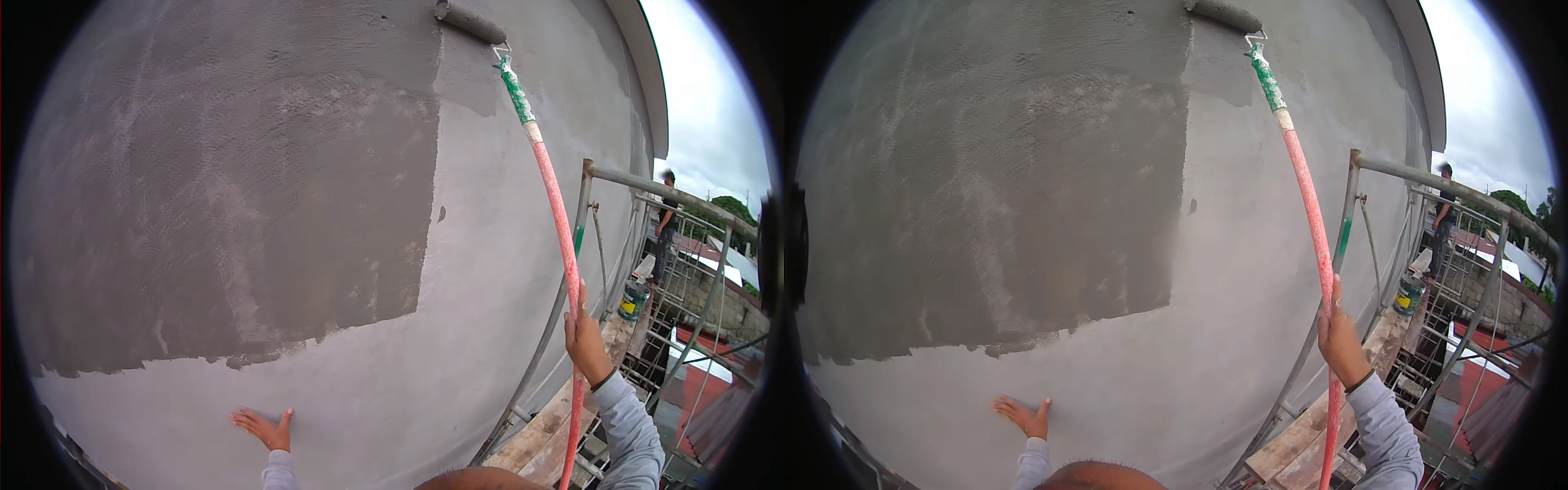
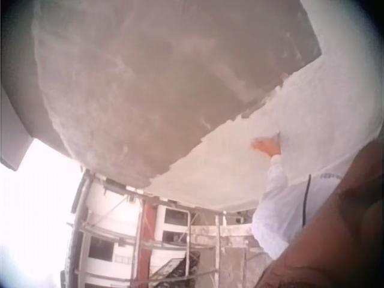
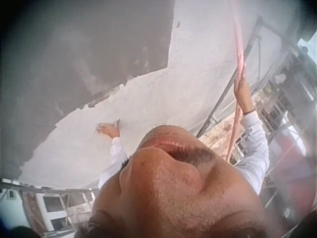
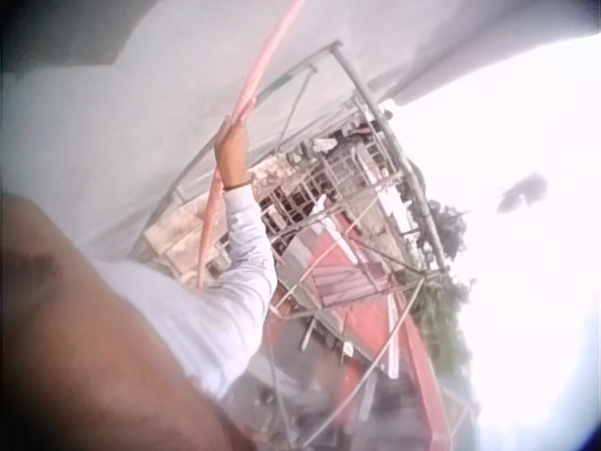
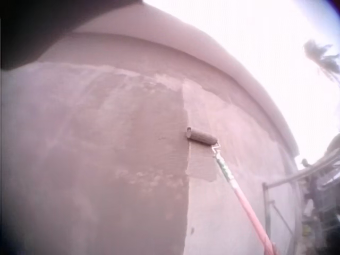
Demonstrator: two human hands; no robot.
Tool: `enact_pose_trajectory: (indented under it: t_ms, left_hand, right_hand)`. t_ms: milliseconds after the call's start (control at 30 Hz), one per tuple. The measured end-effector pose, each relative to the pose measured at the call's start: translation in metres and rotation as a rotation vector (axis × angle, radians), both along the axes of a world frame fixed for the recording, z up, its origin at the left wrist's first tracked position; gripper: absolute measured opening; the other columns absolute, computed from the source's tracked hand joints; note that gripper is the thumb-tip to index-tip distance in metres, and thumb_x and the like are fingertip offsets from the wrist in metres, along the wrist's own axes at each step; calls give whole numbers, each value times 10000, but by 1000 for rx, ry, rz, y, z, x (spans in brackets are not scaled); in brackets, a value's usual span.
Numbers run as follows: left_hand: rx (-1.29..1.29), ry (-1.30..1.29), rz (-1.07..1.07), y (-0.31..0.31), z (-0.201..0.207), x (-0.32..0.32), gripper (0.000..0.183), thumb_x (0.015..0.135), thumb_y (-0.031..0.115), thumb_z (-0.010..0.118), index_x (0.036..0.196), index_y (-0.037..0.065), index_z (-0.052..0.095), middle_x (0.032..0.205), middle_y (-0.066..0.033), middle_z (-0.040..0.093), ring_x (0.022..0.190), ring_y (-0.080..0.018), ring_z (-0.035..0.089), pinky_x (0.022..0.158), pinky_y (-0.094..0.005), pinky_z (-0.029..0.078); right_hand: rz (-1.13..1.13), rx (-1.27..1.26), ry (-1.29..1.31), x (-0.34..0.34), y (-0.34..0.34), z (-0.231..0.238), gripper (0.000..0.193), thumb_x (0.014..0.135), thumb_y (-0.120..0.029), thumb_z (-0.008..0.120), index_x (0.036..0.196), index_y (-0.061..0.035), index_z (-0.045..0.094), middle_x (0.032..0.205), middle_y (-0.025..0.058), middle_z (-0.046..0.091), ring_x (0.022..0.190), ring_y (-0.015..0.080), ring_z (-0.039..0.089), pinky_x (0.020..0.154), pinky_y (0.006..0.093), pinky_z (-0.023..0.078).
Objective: The person paints a concrete wall while standing on scaffolding, using a paint roller on an extension pole to apply gray paint and dipping the roller into a bucket hanging from the structure.
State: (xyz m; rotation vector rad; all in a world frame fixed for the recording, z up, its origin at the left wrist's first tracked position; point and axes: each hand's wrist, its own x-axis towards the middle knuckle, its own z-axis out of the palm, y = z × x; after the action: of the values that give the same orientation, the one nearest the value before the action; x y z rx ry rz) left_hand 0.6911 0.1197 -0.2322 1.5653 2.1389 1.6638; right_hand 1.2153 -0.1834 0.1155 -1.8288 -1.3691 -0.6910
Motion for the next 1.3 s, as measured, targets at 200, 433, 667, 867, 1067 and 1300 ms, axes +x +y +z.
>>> enact_pose_trajectory:
  t_ms: [200, 433, 667, 867, 1067, 1300]
  left_hand:
    - [-51, -88, -22, -7, 10, 3, 1447, 556, 552, 873, 1533, 13, -49, 1570, -291, -149, 1448, -490, -121, 1171, -573, 46]
    - [-54, -98, -10, -13, 21, 6, 1442, 558, 446, 905, 1538, 40, -71, 1577, -266, -160, 1453, -484, -110, 1161, -587, 102]
    - [-71, -124, -36, -15, 17, 6, 1431, 566, 466, 897, 1539, 42, -62, 1578, -260, -163, 1455, -478, -111, 1163, -589, 84]
    - [18, -81, -21, -20, 26, 8, 1272, 668, 368, 851, 1538, 28, -11, 1587, -257, -81, 1462, -466, -38, 1170, -557, 120]
    - [384, -222, -429, -83, 77, 102, 725, 784, 101, 694, 1402, -31, 339, 1422, -245, 371, 1327, -413, 349, 1110, -477, 286]
    - [639, -107, -1321, -117, 241, 261, 401, 766, 63, 738, 1133, 10, 585, 1101, -155, 629, 973, -287, 616, 789, -355, 507]
  right_hand:
    - [40, 165, -248, 23, 61, 118, 748, 956, -84, 490, 1548, -81, 33, 645, 248, 580, 548, 431, 567, 537, 509, 419]
    - [-29, 165, -40, 10, 98, 251, 691, 971, -138, 473, 1554, -185, 104, 656, 175, 578, 436, 274, 532, 429, 392, 482]
    - [63, 260, -56, -18, 104, 337, 681, 963, -152, 463, 1549, -179, 117, 677, 123, 565, 414, 210, 501, 384, 367, 490]
    - [22, 204, -69, -10, 94, 292, 675, 951, -121, 440, 1544, -116, 118, 758, 194, 630, 453, 249, 551, 410, 383, 496]
    - [-10, 204, -301, 23, 84, 179, 750, 939, -86, 481, 1546, -98, 41, 665, 251, 600, 527, 413, 570, 520, 503, 441]
    - [-5, 45, -36, -1, 45, 25, 809, 924, -54, 526, 1539, -80, 2, 658, 260, 582, 602, 456, 584, 558, 523, 436]
